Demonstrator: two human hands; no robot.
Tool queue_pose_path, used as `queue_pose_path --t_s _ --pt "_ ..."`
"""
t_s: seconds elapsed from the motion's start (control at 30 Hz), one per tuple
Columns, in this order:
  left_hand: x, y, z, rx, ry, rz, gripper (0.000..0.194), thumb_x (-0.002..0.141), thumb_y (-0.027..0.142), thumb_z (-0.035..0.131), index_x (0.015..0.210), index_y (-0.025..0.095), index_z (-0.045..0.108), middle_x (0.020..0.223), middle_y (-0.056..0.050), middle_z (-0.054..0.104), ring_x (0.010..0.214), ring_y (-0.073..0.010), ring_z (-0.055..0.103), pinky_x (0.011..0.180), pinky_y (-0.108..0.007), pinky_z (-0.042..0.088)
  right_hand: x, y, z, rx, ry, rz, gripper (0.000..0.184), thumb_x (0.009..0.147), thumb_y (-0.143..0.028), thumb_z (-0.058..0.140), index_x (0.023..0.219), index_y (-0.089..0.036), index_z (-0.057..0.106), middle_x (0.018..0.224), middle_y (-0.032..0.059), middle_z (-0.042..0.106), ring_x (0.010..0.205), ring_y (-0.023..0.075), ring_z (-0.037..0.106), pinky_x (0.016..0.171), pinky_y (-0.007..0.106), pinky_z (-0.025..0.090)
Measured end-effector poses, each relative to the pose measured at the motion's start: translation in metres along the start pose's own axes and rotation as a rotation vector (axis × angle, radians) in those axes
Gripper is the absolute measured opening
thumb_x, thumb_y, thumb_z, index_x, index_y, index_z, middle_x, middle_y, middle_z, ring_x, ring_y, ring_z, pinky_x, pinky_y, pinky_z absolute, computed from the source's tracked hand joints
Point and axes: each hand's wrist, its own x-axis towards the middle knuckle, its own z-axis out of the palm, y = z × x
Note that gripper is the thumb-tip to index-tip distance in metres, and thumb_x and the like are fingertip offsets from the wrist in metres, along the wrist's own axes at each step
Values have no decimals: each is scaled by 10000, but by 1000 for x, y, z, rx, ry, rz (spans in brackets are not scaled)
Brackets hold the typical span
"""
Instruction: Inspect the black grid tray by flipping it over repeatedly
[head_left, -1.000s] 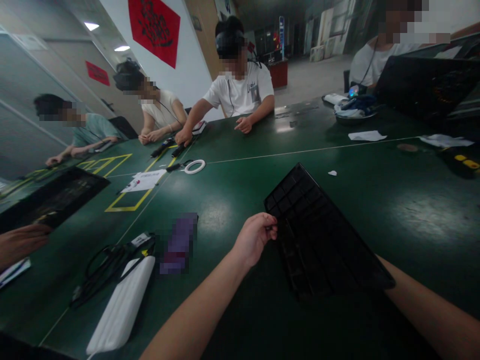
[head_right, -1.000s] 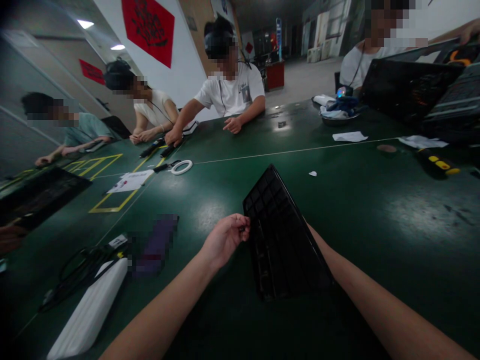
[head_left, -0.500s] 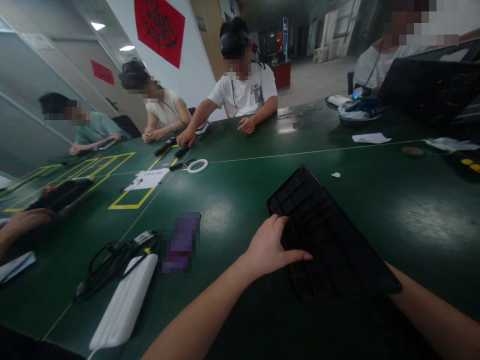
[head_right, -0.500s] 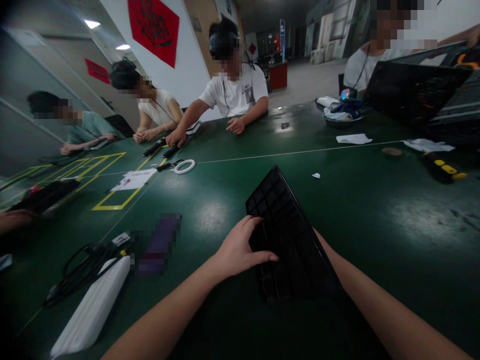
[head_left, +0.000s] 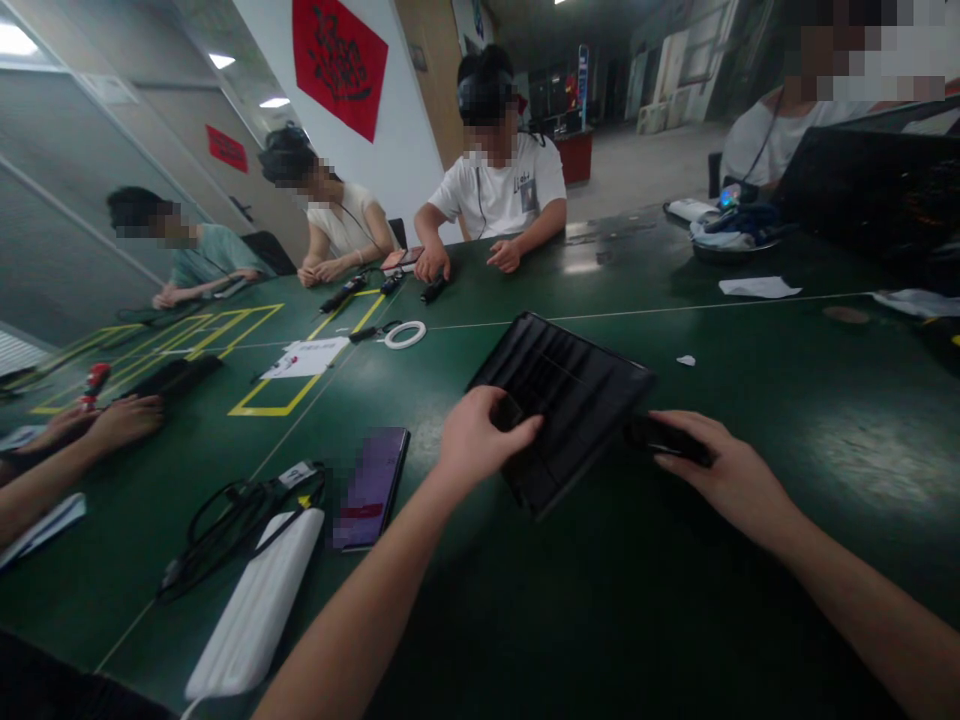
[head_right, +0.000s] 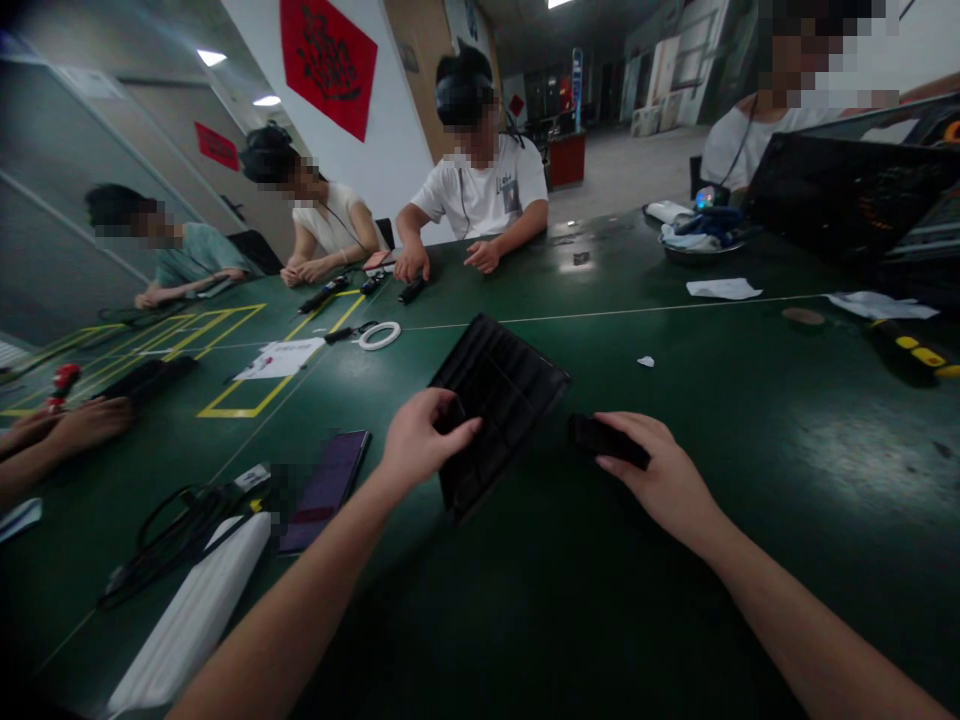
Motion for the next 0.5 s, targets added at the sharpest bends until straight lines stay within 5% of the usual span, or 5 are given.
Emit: queue_pose_path --t_s 0.2,0.33,0.5 --pt "59 -110 -50 399 -35 -417 640 686 715 402 853 141 632 871 -130 659 821 -284 605 602 -308 421 12 17 -19 -123 238 322 652 579 -549 475 1139 -217 517 1126 85 517 1025 304 456 895 529 365" --pt "71 -166 -61 531 -131 -604 734 671 735 374 896 92 646 953 -192 655 886 -333 605 647 -341 447 13 35 -19 -222 235 323 700 560 -566 451 1142 -184 521 1126 96 532 1083 300 444 984 486 312" --pt "72 -193 -54 529 -178 -654 752 650 707 432 919 40 652 997 -235 638 930 -374 591 681 -380 461 11 39 -21 -491 288 158 759 667 -626 310 1184 -96 476 1212 167 450 1190 356 329 998 552 222"
